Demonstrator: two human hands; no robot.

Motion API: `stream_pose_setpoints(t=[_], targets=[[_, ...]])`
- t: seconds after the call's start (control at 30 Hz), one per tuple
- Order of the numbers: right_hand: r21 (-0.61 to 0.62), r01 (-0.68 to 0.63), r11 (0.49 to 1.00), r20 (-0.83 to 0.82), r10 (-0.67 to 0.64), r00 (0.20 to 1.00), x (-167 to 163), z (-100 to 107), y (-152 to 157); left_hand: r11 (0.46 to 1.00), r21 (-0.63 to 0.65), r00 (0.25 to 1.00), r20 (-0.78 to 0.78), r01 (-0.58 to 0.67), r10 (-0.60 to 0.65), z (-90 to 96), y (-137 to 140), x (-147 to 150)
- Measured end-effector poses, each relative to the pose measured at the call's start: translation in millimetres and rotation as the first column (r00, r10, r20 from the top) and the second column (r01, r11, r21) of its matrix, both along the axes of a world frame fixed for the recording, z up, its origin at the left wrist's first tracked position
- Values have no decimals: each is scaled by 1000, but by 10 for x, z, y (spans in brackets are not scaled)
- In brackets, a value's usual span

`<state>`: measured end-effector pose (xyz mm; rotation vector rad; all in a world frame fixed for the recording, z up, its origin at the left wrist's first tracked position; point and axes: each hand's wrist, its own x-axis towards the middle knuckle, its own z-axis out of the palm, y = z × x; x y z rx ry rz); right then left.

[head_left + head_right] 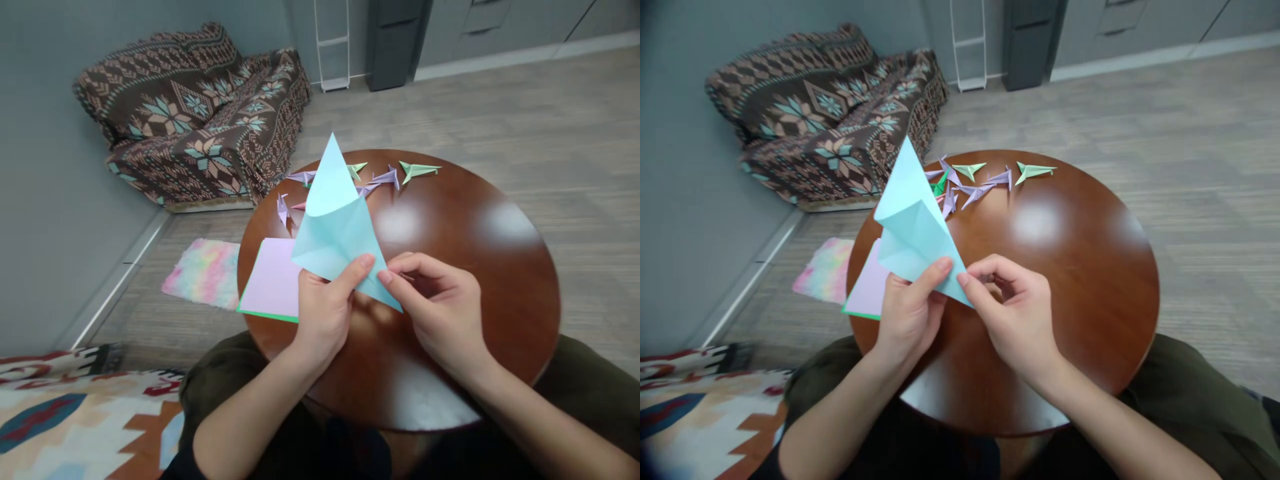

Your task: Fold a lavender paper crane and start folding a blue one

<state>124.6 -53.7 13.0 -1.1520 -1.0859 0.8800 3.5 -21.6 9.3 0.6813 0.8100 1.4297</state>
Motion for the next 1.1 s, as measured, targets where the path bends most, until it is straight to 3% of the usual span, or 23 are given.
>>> stream_pose_setpoints(t=[0.27,1.1], targets=[[-18,66,998,-20,-66,998,17,-15,2,988,-64,989,-30,141,-143,18,-51,4],[-39,76,996,-10,-77,997,8,-88,-15,989,-83,992,41,125,-122,68,-50,-5]])
